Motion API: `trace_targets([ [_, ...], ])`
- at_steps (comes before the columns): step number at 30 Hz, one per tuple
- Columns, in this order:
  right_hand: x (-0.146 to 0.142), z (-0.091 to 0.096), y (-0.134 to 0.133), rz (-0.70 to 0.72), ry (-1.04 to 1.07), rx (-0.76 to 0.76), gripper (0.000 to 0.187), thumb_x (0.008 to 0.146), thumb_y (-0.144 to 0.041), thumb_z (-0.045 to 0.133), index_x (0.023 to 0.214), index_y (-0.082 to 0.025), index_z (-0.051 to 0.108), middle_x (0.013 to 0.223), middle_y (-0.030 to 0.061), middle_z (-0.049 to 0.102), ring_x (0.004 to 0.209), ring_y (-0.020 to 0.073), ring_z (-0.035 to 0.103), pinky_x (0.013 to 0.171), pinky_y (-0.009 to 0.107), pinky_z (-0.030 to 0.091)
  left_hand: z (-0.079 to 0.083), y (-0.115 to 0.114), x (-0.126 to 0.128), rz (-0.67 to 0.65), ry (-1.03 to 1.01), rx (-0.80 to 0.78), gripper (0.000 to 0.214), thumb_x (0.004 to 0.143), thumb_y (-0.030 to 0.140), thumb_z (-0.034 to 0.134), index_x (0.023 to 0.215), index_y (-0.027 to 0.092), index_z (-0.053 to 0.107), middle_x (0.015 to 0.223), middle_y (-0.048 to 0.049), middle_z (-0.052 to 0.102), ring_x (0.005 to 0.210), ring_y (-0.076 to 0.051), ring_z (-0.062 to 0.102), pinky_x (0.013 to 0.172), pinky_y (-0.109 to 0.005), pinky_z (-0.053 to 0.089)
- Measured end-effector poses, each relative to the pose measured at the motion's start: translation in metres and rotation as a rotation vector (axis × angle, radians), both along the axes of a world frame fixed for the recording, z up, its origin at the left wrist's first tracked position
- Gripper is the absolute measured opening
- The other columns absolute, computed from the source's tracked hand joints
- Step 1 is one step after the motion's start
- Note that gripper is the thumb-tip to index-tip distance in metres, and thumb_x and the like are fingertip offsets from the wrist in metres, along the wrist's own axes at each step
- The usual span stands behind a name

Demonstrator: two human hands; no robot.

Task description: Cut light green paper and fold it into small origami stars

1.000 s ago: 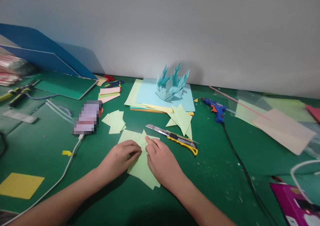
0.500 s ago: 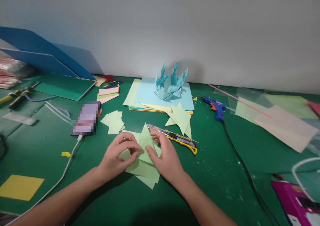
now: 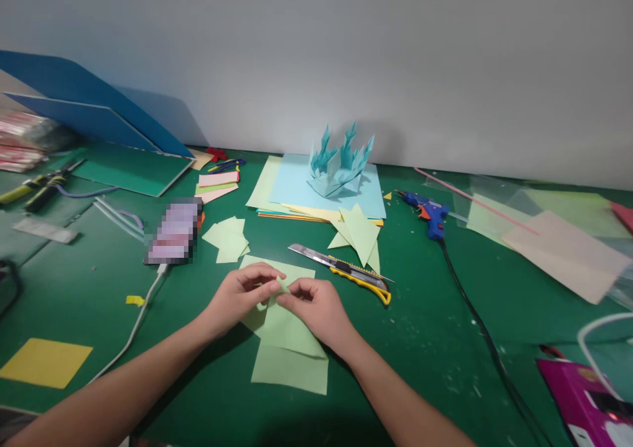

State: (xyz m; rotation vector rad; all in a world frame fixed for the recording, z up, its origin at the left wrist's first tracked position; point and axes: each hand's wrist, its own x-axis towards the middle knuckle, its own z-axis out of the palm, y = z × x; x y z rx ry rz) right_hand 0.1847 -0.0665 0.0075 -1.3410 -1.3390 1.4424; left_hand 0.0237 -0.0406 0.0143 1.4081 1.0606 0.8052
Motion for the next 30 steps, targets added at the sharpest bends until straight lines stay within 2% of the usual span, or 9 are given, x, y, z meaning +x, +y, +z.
trace_targets([
  [5,-0.0003,0.0011,-0.0003,0.001,-0.031,0.031,0.037,0.063,-0.05,0.07,0.055,-0.017,0.056,0.052,-0.004,0.047,0.051,0.0095,0.038,0.05,0.023,0.032,0.0016,-0.0026,0.0032,0.034,-0.018,-0.018,0.025,0.069,0.04,0.069,0.072,0.015,0.066,0.074,-0.0029,0.066,0.054,-0.009,0.051,0.051,-0.022,0.045],
  [10,0.0001,-0.0005,-0.0008,0.021,-0.059,0.041,0.028,0.065,-0.041,0.065,0.056,-0.017,0.055,0.052,-0.0041,0.045,0.051,0.0097,0.035,0.05,0.023,0.029,0.0019,-0.0021,0.0036,0.046,-0.033,-0.028,0.018,0.068,0.032,0.07,0.068,0.015,0.065,0.065,-0.0002,0.064,0.052,-0.008,0.051,0.051,-0.021,0.044],
  [13,-0.0003,-0.0002,-0.001,0.025,-0.075,0.041,0.029,0.064,-0.042,0.064,0.055,-0.017,0.054,0.052,-0.0042,0.042,0.052,0.0098,0.034,0.05,0.023,0.028,0.0021,-0.0021,0.004,0.056,-0.041,-0.036,0.018,0.069,0.03,0.07,0.063,0.015,0.061,0.059,0.0023,0.06,0.051,-0.007,0.05,0.051,-0.021,0.044],
  [22,-0.0013,-0.0006,-0.001,0.043,-0.096,0.047,0.034,0.065,-0.048,0.064,0.054,-0.017,0.054,0.052,-0.004,0.04,0.052,0.01,0.033,0.05,0.024,0.026,-0.0003,-0.0017,0.0059,0.073,-0.057,-0.09,0.024,0.066,0.031,0.071,0.058,0.014,0.056,0.055,0.0047,0.052,0.049,-0.006,0.045,0.05,-0.02,0.038],
  [30,-0.0013,-0.0014,-0.0014,0.051,-0.103,0.054,0.031,0.066,-0.044,0.061,0.054,-0.017,0.052,0.052,-0.0042,0.038,0.052,0.0099,0.031,0.05,0.024,0.025,0.0019,-0.0025,0.0076,0.087,-0.002,-0.081,0.026,0.065,0.035,0.067,0.056,0.016,0.052,0.052,0.0044,0.05,0.048,-0.007,0.042,0.048,-0.02,0.035],
])
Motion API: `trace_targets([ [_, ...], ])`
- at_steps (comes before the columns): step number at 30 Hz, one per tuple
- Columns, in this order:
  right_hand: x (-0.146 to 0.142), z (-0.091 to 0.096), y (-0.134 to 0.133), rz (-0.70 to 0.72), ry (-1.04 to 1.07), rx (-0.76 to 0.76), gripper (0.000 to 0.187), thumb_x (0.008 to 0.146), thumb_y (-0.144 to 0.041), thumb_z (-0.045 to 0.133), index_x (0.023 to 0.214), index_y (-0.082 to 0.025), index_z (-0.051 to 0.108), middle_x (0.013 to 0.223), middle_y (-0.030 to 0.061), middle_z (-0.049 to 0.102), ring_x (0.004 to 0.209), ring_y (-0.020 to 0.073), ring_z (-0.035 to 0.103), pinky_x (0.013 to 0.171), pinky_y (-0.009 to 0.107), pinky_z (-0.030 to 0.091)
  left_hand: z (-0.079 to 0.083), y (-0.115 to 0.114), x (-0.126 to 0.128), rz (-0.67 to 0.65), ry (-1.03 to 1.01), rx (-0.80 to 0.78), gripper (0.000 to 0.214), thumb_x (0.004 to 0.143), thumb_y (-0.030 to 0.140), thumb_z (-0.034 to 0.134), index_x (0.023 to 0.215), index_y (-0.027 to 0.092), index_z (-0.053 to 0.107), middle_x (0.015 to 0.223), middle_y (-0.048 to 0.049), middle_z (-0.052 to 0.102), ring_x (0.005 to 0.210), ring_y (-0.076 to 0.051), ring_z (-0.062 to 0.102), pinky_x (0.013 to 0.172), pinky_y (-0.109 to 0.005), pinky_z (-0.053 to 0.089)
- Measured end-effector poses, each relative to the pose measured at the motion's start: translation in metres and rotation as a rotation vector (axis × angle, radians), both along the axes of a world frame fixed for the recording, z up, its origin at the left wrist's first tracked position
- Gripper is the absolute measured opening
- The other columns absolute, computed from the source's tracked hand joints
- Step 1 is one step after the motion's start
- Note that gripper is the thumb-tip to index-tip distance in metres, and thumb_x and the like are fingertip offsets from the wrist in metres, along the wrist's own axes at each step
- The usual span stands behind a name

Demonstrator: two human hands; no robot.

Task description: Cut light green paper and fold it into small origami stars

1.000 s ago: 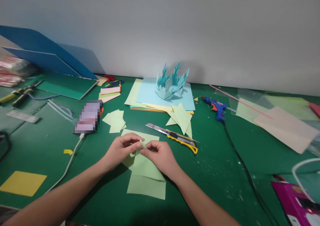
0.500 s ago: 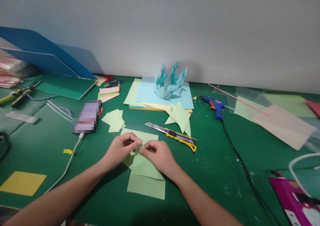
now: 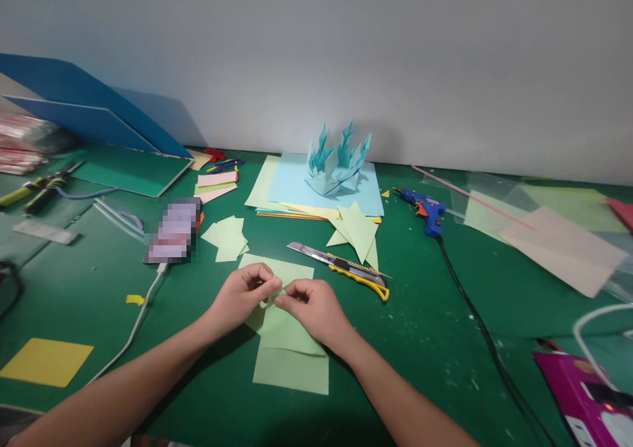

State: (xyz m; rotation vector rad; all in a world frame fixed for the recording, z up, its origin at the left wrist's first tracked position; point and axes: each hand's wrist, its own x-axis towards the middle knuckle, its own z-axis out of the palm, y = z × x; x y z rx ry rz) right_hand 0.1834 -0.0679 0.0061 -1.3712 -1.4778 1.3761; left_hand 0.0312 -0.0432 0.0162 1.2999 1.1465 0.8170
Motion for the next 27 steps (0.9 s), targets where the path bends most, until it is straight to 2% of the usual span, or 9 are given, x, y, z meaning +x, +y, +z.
trace_targets([
  [9,-0.0004,-0.0016,0.0,-0.001,-0.014,0.002,0.028,0.066,-0.042,0.059,0.054,-0.018,0.052,0.052,-0.0037,0.039,0.053,0.0106,0.032,0.051,0.025,0.025,-0.0036,0.0008,0.0006,-0.004,-0.073,-0.02,0.03,0.066,0.039,0.069,0.058,0.017,0.05,0.056,0.0047,0.049,0.051,-0.008,0.042,0.049,-0.021,0.035],
  [15,-0.0006,-0.0023,-0.0013,-0.001,-0.039,0.009,0.025,0.066,-0.04,0.058,0.056,-0.018,0.055,0.052,-0.0038,0.04,0.052,0.0107,0.033,0.05,0.025,0.025,-0.0016,0.004,-0.002,-0.071,-0.034,-0.03,0.021,0.068,0.034,0.067,0.068,0.015,0.058,0.062,0.0033,0.054,0.054,-0.008,0.045,0.054,-0.022,0.037],
  [19,-0.0009,-0.0018,-0.0017,-0.015,-0.043,0.013,0.027,0.066,-0.041,0.059,0.055,-0.018,0.052,0.051,-0.0045,0.038,0.051,0.0101,0.031,0.049,0.024,0.024,-0.0027,0.0044,-0.0029,-0.046,0.014,-0.01,0.024,0.068,0.036,0.065,0.061,0.017,0.052,0.056,0.0048,0.05,0.052,-0.009,0.042,0.053,-0.023,0.035],
  [27,-0.0021,-0.0006,-0.0007,-0.023,-0.06,0.01,0.029,0.065,-0.042,0.059,0.053,-0.019,0.046,0.05,-0.0053,0.036,0.049,0.0092,0.03,0.047,0.024,0.023,-0.0047,0.0023,-0.0011,-0.01,0.024,-0.026,0.03,0.069,0.043,0.063,0.06,0.018,0.048,0.053,0.007,0.044,0.051,-0.009,0.038,0.052,-0.023,0.032],
])
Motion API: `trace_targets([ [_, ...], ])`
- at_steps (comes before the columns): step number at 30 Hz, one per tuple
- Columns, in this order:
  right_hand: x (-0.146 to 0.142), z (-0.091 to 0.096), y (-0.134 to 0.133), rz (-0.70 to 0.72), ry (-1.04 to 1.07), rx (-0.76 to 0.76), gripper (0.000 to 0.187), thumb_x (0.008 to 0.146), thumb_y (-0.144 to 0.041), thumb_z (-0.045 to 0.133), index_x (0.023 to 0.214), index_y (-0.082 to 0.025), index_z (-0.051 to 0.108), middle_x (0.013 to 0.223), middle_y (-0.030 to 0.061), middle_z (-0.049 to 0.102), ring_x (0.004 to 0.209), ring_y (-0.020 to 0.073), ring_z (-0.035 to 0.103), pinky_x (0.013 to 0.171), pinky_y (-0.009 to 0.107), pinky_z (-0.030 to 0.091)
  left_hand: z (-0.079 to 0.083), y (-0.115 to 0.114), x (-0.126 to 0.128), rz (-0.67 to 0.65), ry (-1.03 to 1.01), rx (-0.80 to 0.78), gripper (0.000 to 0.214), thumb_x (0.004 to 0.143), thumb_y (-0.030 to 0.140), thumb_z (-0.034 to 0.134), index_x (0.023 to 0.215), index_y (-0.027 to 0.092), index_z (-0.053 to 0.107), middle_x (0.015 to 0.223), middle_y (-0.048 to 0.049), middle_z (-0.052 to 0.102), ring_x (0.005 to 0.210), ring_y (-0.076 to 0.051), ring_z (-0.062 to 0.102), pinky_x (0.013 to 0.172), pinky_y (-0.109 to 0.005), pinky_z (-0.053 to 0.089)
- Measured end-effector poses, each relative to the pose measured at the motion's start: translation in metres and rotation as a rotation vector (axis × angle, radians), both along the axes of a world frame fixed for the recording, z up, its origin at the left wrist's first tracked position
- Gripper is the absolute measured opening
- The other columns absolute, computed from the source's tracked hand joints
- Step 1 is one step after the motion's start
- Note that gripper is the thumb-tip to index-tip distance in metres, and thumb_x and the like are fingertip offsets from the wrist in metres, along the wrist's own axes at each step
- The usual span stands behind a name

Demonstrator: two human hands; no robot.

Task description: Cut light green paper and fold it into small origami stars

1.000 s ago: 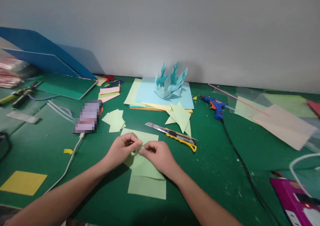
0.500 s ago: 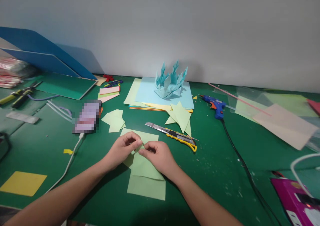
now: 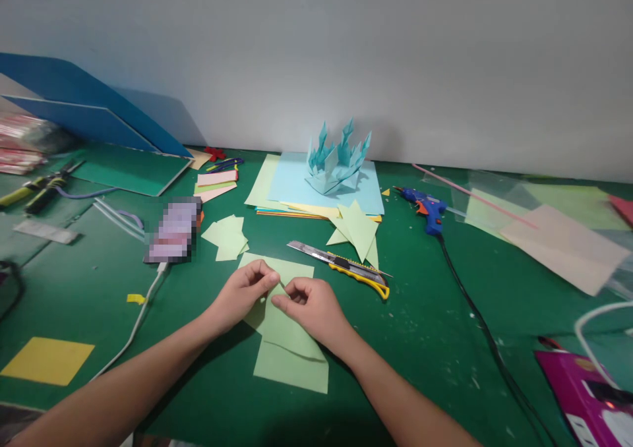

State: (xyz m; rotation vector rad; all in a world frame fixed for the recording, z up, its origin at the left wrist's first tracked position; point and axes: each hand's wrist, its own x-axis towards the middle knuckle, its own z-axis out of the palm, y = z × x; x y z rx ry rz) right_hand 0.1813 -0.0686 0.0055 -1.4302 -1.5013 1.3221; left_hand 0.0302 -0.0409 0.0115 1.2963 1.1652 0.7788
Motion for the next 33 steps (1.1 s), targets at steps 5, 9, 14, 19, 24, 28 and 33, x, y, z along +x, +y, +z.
trace_targets([
  [5,0.0,-0.003,-0.001,-0.004,-0.013,0.02,0.033,0.065,-0.042,0.06,0.051,-0.02,0.039,0.049,-0.0065,0.031,0.048,0.0085,0.027,0.046,0.023,0.021,0.0,0.001,0.0,0.078,-0.032,0.005,0.033,0.07,0.046,0.063,0.061,0.019,0.047,0.051,0.0085,0.039,0.049,-0.008,0.036,0.049,-0.022,0.03],
  [9,0.001,-0.005,-0.001,-0.001,-0.009,0.056,0.04,0.066,-0.043,0.06,0.049,-0.021,0.032,0.05,-0.0069,0.026,0.049,0.0082,0.025,0.046,0.023,0.019,0.002,0.005,-0.003,0.116,-0.079,0.001,0.034,0.071,0.047,0.064,0.065,0.018,0.048,0.052,0.0083,0.041,0.047,-0.007,0.038,0.048,-0.02,0.031],
  [14,0.005,-0.009,0.002,-0.104,0.091,0.038,0.045,0.067,-0.051,0.061,0.053,-0.022,0.03,0.053,-0.0072,0.024,0.05,0.0083,0.025,0.045,0.023,0.02,0.004,0.007,-0.008,-0.062,-0.111,-0.069,0.038,0.064,0.037,0.074,0.087,0.018,0.053,0.054,0.0083,0.052,0.046,-0.008,0.048,0.047,-0.021,0.037],
  [19,0.006,-0.01,0.003,-0.153,0.201,-0.031,0.047,0.066,-0.058,0.062,0.056,-0.022,0.034,0.054,-0.007,0.028,0.051,0.0085,0.026,0.045,0.022,0.023,0.006,0.007,-0.014,-0.073,-0.109,-0.118,0.039,0.061,0.027,0.076,0.09,0.018,0.051,0.062,0.0057,0.06,0.052,-0.008,0.054,0.052,-0.022,0.042],
  [24,0.005,-0.008,0.002,-0.183,0.237,-0.043,0.05,0.063,-0.062,0.064,0.056,-0.021,0.036,0.053,-0.0071,0.031,0.05,0.0085,0.026,0.044,0.022,0.023,0.009,0.008,-0.016,-0.083,-0.119,-0.131,0.027,0.062,0.028,0.075,0.074,0.016,0.053,0.057,0.0053,0.058,0.053,-0.008,0.056,0.055,-0.023,0.043],
  [28,0.005,-0.006,0.003,-0.196,0.229,-0.017,0.051,0.063,-0.061,0.064,0.054,-0.022,0.033,0.052,-0.0083,0.027,0.049,0.008,0.023,0.045,0.022,0.021,0.01,0.007,-0.015,-0.094,-0.104,-0.141,0.024,0.06,0.029,0.076,0.072,0.016,0.06,0.055,0.0047,0.058,0.051,-0.008,0.053,0.052,-0.022,0.042],
  [33,0.005,-0.008,0.003,-0.205,0.177,0.02,0.048,0.065,-0.058,0.063,0.054,-0.022,0.031,0.052,-0.0084,0.024,0.05,0.0082,0.021,0.046,0.023,0.02,0.01,0.003,-0.012,-0.119,-0.063,-0.141,0.021,0.059,0.024,0.076,0.072,0.015,0.063,0.057,0.0031,0.06,0.052,-0.009,0.053,0.053,-0.022,0.042],
])
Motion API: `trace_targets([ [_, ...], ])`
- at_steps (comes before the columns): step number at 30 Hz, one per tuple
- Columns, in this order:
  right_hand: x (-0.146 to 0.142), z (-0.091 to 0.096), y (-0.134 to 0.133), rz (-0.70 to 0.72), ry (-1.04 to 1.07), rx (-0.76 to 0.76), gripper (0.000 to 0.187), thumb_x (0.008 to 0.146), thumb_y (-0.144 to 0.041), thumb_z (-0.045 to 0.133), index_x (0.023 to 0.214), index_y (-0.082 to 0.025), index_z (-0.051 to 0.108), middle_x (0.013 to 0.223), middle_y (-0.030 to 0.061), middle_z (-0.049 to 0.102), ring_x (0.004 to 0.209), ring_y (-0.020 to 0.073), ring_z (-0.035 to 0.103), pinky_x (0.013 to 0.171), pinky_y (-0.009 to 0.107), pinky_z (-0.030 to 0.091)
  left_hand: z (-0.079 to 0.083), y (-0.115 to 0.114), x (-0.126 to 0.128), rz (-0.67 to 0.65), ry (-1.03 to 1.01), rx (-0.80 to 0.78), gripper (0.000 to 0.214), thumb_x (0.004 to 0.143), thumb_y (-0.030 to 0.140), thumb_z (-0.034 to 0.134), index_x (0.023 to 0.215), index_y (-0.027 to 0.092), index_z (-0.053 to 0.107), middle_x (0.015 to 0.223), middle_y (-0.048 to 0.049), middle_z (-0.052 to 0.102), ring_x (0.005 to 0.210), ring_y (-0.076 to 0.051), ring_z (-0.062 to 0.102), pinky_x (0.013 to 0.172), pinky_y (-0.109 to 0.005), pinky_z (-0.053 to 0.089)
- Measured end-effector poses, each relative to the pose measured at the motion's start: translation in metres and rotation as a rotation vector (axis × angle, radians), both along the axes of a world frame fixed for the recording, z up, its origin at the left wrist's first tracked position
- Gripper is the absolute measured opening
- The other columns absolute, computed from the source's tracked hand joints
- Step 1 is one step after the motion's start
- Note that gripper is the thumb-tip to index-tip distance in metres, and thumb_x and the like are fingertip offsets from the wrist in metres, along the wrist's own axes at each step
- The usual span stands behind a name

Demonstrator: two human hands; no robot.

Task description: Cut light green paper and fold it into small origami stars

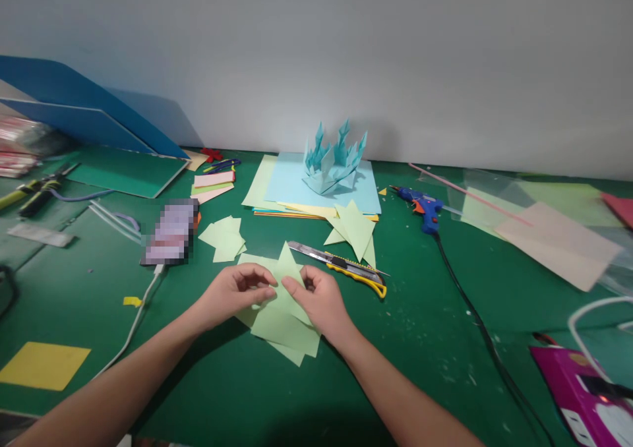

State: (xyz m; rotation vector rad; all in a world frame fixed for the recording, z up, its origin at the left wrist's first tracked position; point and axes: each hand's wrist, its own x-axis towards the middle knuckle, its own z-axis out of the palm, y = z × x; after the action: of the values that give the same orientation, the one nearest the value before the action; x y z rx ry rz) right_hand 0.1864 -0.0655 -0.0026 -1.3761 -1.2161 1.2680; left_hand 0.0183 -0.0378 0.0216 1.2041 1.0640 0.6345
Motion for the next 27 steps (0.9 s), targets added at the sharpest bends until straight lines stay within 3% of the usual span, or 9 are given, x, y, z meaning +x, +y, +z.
trace_targets([
  [7,-0.001,0.0,0.0,0.007,-0.038,0.011,0.047,0.066,-0.056,0.062,0.054,-0.022,0.033,0.052,-0.0078,0.024,0.05,0.0086,0.024,0.046,0.023,0.021,-0.006,-0.001,0.001,-0.027,0.094,0.158,0.009,0.063,0.021,0.069,0.064,0.016,0.062,0.06,0.0014,0.061,0.053,-0.009,0.051,0.052,-0.021,0.041],
  [13,-0.001,0.002,-0.001,0.06,0.041,0.003,0.042,0.074,-0.059,0.054,0.061,-0.019,0.047,0.057,-0.0041,0.037,0.054,0.0105,0.033,0.049,0.023,0.029,-0.007,0.004,-0.005,-0.02,0.141,0.226,0.008,0.066,0.022,0.067,0.072,0.017,0.07,0.071,-0.0034,0.066,0.061,-0.012,0.055,0.056,-0.024,0.045],
  [18,0.0,0.002,-0.001,0.069,-0.038,0.065,0.04,0.076,-0.054,0.053,0.058,-0.019,0.047,0.056,-0.0037,0.037,0.054,0.0109,0.033,0.05,0.023,0.029,-0.001,0.001,-0.006,-0.127,0.136,0.288,0.031,0.067,0.015,0.063,0.095,0.023,0.073,0.103,-0.0057,0.064,0.061,-0.009,0.047,0.053,-0.021,0.043],
  [22,-0.001,0.002,0.0,0.093,-0.054,0.069,0.035,0.076,-0.049,0.052,0.06,-0.018,0.049,0.058,-0.0022,0.042,0.056,0.012,0.036,0.052,0.024,0.031,0.002,-0.001,-0.007,-0.191,0.065,0.241,0.055,0.066,0.01,0.061,0.118,0.028,0.063,0.135,-0.008,0.05,0.065,-0.009,0.045,0.056,-0.021,0.043],
  [27,-0.001,0.003,-0.001,0.091,-0.034,0.059,0.037,0.077,-0.05,0.05,0.056,-0.02,0.043,0.057,-0.003,0.036,0.056,0.0119,0.034,0.051,0.024,0.03,0.006,0.003,-0.013,-0.173,0.06,0.251,0.06,0.066,0.009,0.062,0.122,0.03,0.059,0.138,-0.0071,0.048,0.076,-0.013,0.049,0.062,-0.023,0.042],
])
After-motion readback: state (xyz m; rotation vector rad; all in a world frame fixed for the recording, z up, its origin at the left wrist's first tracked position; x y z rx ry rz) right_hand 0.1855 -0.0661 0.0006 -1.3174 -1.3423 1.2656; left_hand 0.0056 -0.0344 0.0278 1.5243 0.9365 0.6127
